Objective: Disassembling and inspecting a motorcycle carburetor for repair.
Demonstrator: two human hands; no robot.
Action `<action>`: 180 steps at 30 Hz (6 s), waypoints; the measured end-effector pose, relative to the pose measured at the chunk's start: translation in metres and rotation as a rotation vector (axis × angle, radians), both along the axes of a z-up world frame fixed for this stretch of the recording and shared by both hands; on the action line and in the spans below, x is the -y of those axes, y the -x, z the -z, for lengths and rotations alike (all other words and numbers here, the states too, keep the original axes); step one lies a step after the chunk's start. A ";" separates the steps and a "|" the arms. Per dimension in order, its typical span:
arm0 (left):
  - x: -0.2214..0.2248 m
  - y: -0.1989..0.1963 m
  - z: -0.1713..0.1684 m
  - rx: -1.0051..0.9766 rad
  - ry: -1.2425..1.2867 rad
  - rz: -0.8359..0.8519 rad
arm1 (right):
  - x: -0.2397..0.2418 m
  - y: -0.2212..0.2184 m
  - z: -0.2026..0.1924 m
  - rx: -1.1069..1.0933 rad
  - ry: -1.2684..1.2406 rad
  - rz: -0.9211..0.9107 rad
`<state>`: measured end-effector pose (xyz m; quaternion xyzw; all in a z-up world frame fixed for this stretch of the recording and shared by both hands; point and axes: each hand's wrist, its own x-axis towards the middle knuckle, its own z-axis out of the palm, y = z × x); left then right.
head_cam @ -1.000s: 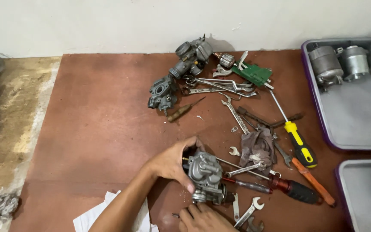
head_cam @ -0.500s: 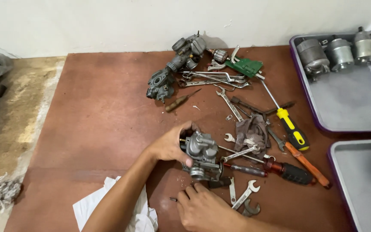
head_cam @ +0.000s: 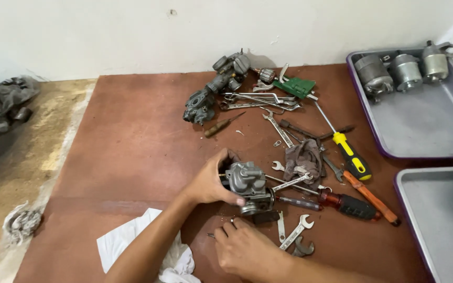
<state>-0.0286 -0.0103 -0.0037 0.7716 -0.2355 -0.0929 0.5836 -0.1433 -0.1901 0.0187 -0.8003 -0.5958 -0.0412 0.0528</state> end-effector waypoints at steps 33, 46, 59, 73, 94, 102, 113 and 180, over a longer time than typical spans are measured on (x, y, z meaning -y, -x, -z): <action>-0.002 0.005 0.004 -0.001 0.181 -0.163 | 0.064 -0.087 -0.085 -0.444 -0.543 0.250; -0.002 0.005 0.005 -0.001 0.191 -0.144 | 0.055 -0.081 -0.086 -0.476 -0.543 0.329; -0.003 0.004 0.005 -0.034 0.188 -0.134 | 0.053 -0.085 -0.070 -0.470 -0.645 0.357; -0.003 0.002 0.011 0.011 0.159 -0.151 | 0.058 -0.082 -0.082 -0.334 -0.569 0.336; -0.003 0.003 0.006 -0.024 0.171 -0.139 | 0.063 -0.079 -0.086 -0.052 -0.443 0.239; -0.003 0.003 0.006 -0.050 0.175 -0.143 | 0.068 -0.075 -0.097 -0.040 -0.432 0.302; -0.002 0.004 0.002 -0.064 0.129 -0.153 | 0.067 -0.074 -0.096 -0.099 -0.384 0.320; -0.003 0.003 0.006 -0.060 0.182 -0.092 | -0.059 -0.162 -0.150 -0.386 0.486 0.294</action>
